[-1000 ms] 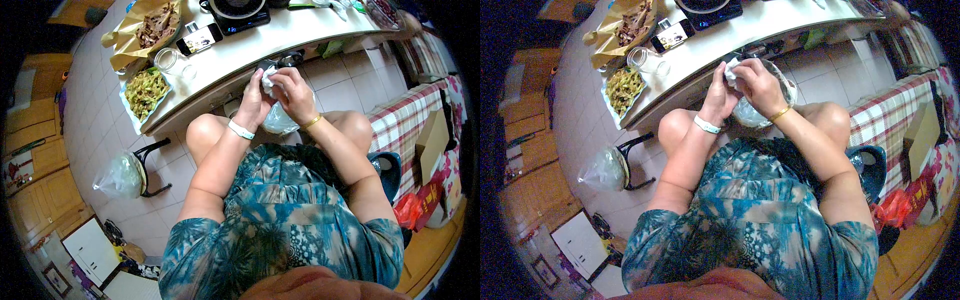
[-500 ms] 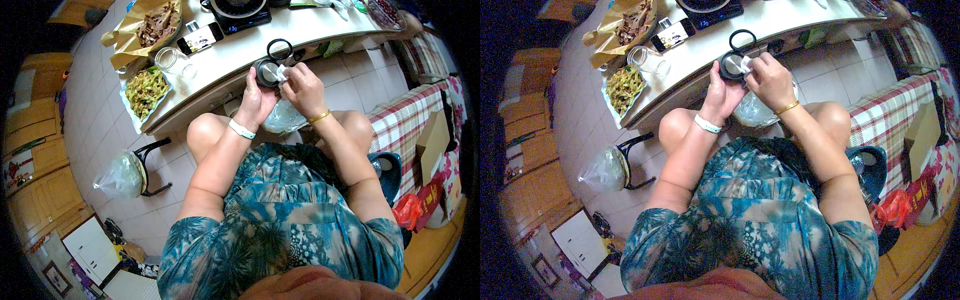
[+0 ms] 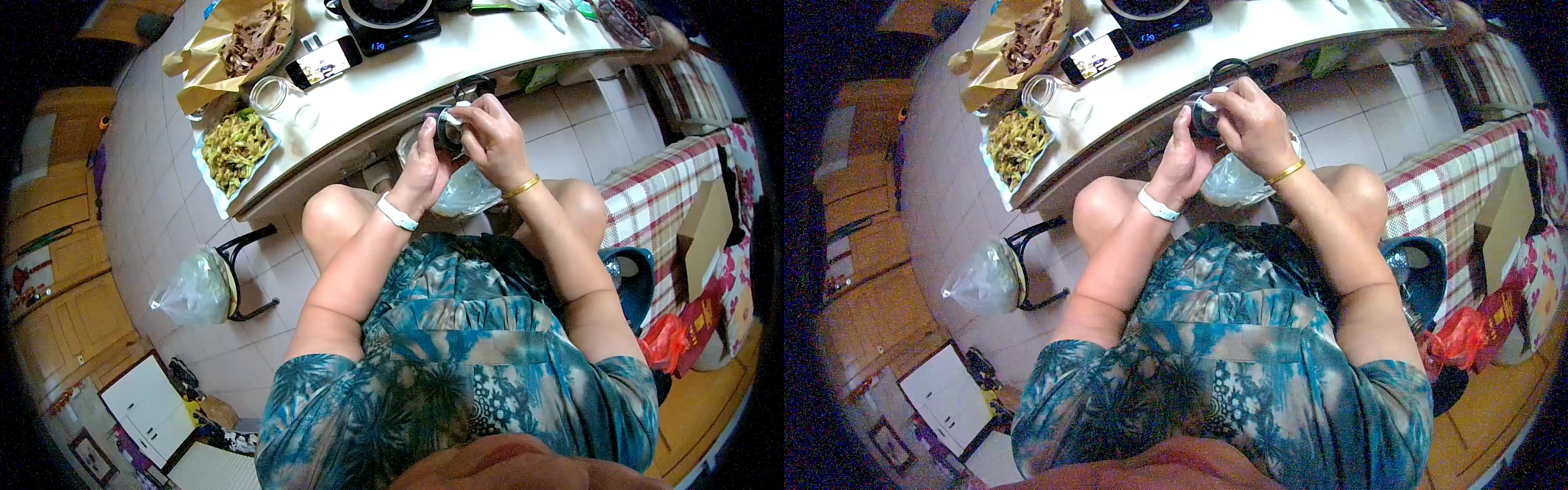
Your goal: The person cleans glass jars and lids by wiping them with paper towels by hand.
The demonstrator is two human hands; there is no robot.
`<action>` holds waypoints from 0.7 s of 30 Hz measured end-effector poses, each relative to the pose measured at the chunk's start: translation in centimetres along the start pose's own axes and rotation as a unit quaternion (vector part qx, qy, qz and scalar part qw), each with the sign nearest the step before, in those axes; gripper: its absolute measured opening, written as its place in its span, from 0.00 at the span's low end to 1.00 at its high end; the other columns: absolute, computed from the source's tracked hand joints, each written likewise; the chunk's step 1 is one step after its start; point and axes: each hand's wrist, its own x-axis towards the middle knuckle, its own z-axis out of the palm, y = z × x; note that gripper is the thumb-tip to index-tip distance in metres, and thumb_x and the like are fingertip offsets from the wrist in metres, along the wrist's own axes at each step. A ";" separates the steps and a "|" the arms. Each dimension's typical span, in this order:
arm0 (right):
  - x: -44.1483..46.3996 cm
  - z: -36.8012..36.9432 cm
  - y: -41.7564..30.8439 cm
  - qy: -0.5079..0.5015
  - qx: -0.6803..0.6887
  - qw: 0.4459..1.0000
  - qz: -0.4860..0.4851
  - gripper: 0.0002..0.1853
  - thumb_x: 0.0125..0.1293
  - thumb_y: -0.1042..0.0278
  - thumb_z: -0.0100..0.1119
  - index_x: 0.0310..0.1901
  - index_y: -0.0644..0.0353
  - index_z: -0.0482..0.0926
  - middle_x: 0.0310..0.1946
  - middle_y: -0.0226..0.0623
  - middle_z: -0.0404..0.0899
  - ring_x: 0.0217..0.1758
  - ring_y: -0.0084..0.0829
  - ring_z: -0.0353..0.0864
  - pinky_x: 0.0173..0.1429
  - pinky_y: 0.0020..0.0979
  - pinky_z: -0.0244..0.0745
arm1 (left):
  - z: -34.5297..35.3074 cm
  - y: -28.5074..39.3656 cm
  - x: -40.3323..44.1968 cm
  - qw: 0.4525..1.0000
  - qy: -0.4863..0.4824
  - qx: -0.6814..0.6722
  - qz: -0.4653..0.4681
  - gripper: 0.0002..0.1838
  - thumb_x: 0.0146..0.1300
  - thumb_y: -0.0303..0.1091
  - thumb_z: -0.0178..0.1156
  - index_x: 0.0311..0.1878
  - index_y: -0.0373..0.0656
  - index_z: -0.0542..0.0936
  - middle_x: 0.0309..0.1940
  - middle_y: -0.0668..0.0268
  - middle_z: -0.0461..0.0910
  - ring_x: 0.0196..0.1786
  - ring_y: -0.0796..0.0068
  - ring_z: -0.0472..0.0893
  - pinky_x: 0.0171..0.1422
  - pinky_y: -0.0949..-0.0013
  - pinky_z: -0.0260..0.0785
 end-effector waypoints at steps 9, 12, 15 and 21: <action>0.4 -0.3 0.6 0.063 0.051 0.991 -0.108 0.13 0.57 0.79 0.69 0.44 0.61 0.80 0.43 0.42 0.84 0.46 0.44 0.83 0.51 0.40 0.80 | -0.1 0.5 0.5 0.997 0.013 -0.058 -0.043 0.31 0.77 0.63 0.41 0.65 0.47 0.72 0.62 0.63 0.77 0.66 0.62 0.75 0.77 0.49 0.62; 0.4 0.0 0.5 0.013 0.069 0.989 -0.134 0.14 0.56 0.79 0.69 0.44 0.60 0.80 0.46 0.41 0.84 0.46 0.45 0.83 0.52 0.40 0.80 | 0.2 0.5 0.1 0.997 0.017 -0.061 -0.048 0.30 0.77 0.63 0.42 0.65 0.48 0.72 0.63 0.64 0.75 0.67 0.63 0.74 0.76 0.49 0.63; 0.4 -0.1 0.1 -0.013 0.052 0.992 -0.118 0.15 0.56 0.78 0.69 0.45 0.59 0.80 0.49 0.40 0.84 0.48 0.44 0.83 0.53 0.40 0.80 | -0.1 0.4 -0.2 1.000 -0.009 -0.007 -0.014 0.28 0.77 0.61 0.45 0.64 0.49 0.72 0.63 0.66 0.75 0.68 0.66 0.73 0.75 0.50 0.65; -0.1 0.2 0.0 0.046 0.046 0.997 -0.045 0.13 0.59 0.77 0.68 0.45 0.61 0.79 0.47 0.42 0.83 0.48 0.45 0.84 0.54 0.40 0.80 | -0.2 0.1 0.2 0.999 0.021 -0.006 0.030 0.28 0.79 0.60 0.40 0.64 0.48 0.73 0.61 0.65 0.77 0.65 0.67 0.74 0.75 0.51 0.62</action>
